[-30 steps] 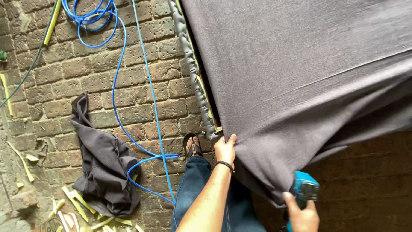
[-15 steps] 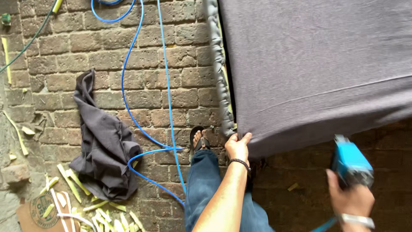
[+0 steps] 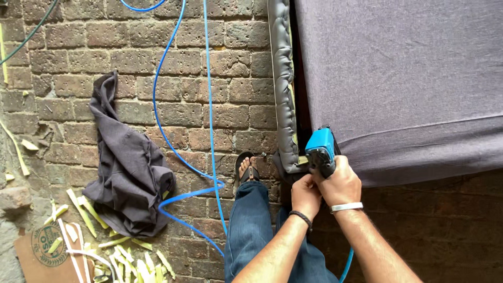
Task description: The person staples gray fabric onto a rectangular cushion frame using a pneumatic staple gun, then trims excess fabric with scissors. The person works along the edges, pulling the fabric taut before stapling and cutting away surplus material.
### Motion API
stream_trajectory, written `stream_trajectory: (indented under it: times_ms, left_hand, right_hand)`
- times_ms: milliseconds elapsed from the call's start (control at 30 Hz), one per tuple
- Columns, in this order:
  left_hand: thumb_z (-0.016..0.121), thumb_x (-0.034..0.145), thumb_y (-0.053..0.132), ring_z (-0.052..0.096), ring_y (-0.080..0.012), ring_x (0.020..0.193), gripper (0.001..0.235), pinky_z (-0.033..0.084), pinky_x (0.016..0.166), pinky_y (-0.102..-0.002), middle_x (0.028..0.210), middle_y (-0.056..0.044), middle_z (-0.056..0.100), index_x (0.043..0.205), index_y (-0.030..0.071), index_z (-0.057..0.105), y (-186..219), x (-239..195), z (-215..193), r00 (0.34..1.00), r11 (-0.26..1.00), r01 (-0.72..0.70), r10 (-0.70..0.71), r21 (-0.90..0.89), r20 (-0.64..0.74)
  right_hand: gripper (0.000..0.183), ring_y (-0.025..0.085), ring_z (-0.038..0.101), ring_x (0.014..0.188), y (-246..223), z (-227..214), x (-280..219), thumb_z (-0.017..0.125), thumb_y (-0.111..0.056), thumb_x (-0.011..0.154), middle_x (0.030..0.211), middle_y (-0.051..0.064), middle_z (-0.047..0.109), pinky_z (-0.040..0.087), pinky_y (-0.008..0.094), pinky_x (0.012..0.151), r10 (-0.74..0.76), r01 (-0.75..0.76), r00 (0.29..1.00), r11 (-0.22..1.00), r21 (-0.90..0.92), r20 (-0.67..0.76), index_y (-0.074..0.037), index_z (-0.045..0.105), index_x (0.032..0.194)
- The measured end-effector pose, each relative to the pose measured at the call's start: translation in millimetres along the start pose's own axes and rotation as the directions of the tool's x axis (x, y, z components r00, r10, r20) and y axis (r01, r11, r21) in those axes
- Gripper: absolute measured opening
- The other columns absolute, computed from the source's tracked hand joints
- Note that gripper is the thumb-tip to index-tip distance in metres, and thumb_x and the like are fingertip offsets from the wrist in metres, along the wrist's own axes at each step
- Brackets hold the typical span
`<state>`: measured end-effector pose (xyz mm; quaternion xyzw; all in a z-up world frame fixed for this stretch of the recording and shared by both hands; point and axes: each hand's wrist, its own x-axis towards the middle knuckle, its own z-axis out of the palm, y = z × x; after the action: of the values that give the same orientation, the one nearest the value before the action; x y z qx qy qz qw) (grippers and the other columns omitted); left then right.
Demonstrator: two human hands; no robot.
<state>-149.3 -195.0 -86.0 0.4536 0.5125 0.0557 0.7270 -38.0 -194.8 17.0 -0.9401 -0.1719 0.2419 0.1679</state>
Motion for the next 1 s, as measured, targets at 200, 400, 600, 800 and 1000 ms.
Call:
stream_trajectory:
  times_ms: [200,400,600,800,1000]
  left_hand:
    - [0.052,0.088,0.006,0.067,-0.01,0.093,0.031,0.053,0.086,-0.025,0.103,0.001,0.073,0.112,0.01,0.073,28,30,-32,0.975,0.874,0.158,-0.064,-0.46,0.213]
    - [0.052,0.102,0.026,0.065,-0.0114,0.09,0.022,0.053,0.084,-0.028,0.097,0.002,0.069,0.106,0.013,0.069,36,45,2,0.936,0.628,0.351,-0.231,-0.695,0.265]
    - [0.064,0.091,0.013,0.066,-0.0111,0.082,0.017,0.054,0.076,-0.03,0.09,-0.001,0.073,0.099,0.004,0.075,16,63,21,0.994,0.98,0.072,-0.086,-0.184,-0.069]
    - [0.081,0.084,0.022,0.07,-0.0202,0.075,0.026,0.055,0.075,-0.034,0.085,-0.016,0.077,0.098,0.0,0.077,23,48,-10,0.925,0.959,0.169,-0.074,0.228,-0.373]
    - [0.081,0.081,0.021,0.075,-0.017,0.079,0.025,0.057,0.078,-0.031,0.089,-0.011,0.081,0.102,0.006,0.08,39,44,-15,0.9,0.959,0.251,-0.18,0.134,-0.396]
  right_hand:
    - [0.036,0.046,0.069,0.081,6,32,-5,0.077,-0.028,0.082,0.087,0.021,0.072,0.054,0.056,0.072,0.044,-0.052,0.995,0.995,-0.086,-0.09,-0.01,0.06,0.109]
    - [0.035,0.046,0.069,0.08,-1,39,-14,0.078,-0.028,0.082,0.086,0.021,0.072,0.053,0.055,0.07,0.168,-0.159,0.975,0.985,0.074,-0.144,-0.009,0.06,0.106]
    - [0.029,0.045,0.071,0.091,7,22,-8,0.071,-0.016,0.085,0.094,0.02,0.075,0.055,0.052,0.077,0.157,-0.155,0.988,0.983,0.101,-0.008,-0.011,0.063,0.112]
    - [0.043,0.032,0.078,0.09,36,-44,3,0.085,-0.031,0.077,0.097,0.019,0.078,0.058,0.044,0.081,0.283,-0.294,0.949,0.953,0.07,0.138,-0.006,0.072,0.109]
    - [0.046,0.037,0.075,0.088,81,-104,31,0.081,-0.036,0.077,0.093,0.022,0.074,0.057,0.046,0.075,-0.019,0.018,0.999,1.0,-0.007,-0.05,-0.001,0.07,0.104]
